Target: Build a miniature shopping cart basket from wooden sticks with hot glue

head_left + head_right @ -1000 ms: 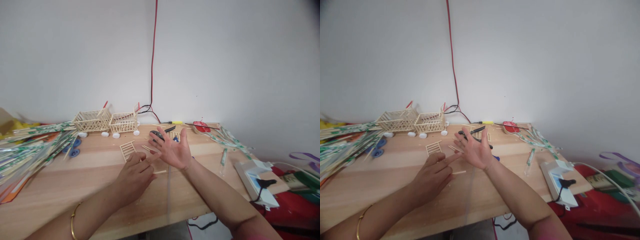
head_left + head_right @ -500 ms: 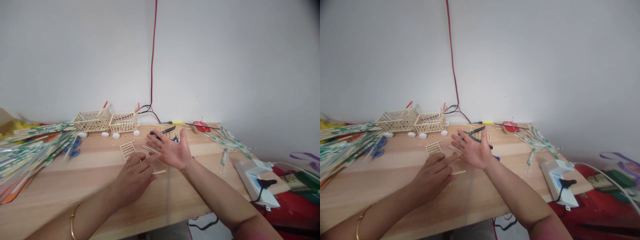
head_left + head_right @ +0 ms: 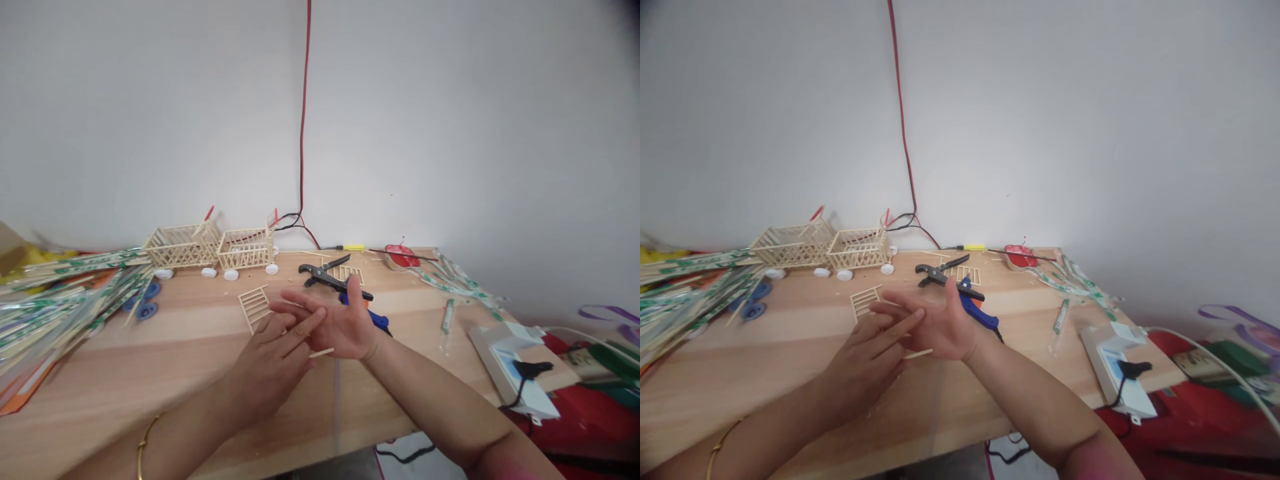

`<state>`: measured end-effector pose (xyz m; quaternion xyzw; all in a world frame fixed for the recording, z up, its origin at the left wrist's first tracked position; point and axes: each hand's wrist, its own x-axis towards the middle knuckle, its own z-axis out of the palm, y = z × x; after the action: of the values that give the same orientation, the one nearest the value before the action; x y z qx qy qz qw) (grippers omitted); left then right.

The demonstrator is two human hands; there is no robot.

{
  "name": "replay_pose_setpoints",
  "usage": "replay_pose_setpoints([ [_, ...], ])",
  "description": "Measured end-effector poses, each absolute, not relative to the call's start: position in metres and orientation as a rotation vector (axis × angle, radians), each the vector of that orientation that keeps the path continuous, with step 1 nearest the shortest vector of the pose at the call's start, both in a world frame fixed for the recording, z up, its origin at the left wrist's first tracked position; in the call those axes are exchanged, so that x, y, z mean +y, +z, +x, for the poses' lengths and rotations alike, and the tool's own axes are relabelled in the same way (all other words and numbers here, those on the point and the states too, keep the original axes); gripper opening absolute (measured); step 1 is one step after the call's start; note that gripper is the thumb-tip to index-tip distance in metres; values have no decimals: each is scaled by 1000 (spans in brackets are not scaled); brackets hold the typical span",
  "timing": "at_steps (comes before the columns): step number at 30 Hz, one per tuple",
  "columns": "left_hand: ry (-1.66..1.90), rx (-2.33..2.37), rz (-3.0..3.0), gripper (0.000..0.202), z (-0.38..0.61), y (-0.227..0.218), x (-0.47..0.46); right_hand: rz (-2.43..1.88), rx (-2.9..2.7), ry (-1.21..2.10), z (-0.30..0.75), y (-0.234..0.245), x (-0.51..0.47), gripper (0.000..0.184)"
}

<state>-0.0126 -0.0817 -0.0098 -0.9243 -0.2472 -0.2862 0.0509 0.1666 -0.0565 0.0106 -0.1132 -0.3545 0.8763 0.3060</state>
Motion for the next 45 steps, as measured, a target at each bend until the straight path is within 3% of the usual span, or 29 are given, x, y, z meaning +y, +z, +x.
replay_pose_setpoints([
  [12, -820, -654, -2797, 16, -11, 5, -92, -182, -784, 2409, 171, 12, -59, 100],
  [19, -807, -677, -2825, 13, -12, -4, -91, -220, -781, 2380, 169, 10, -60, 110],
  [28, -858, -691, -2840, 10, -13, -3, -89, -290, -793, 2273, 170, 10, -54, 101],
  [37, -989, -749, -2776, 13, -15, -1, -87, -253, -894, 2343, 168, 8, -57, 103],
  [45, -872, -758, -2821, 18, -11, -4, -91, -190, -952, 2380, 166, 11, -61, 104],
])
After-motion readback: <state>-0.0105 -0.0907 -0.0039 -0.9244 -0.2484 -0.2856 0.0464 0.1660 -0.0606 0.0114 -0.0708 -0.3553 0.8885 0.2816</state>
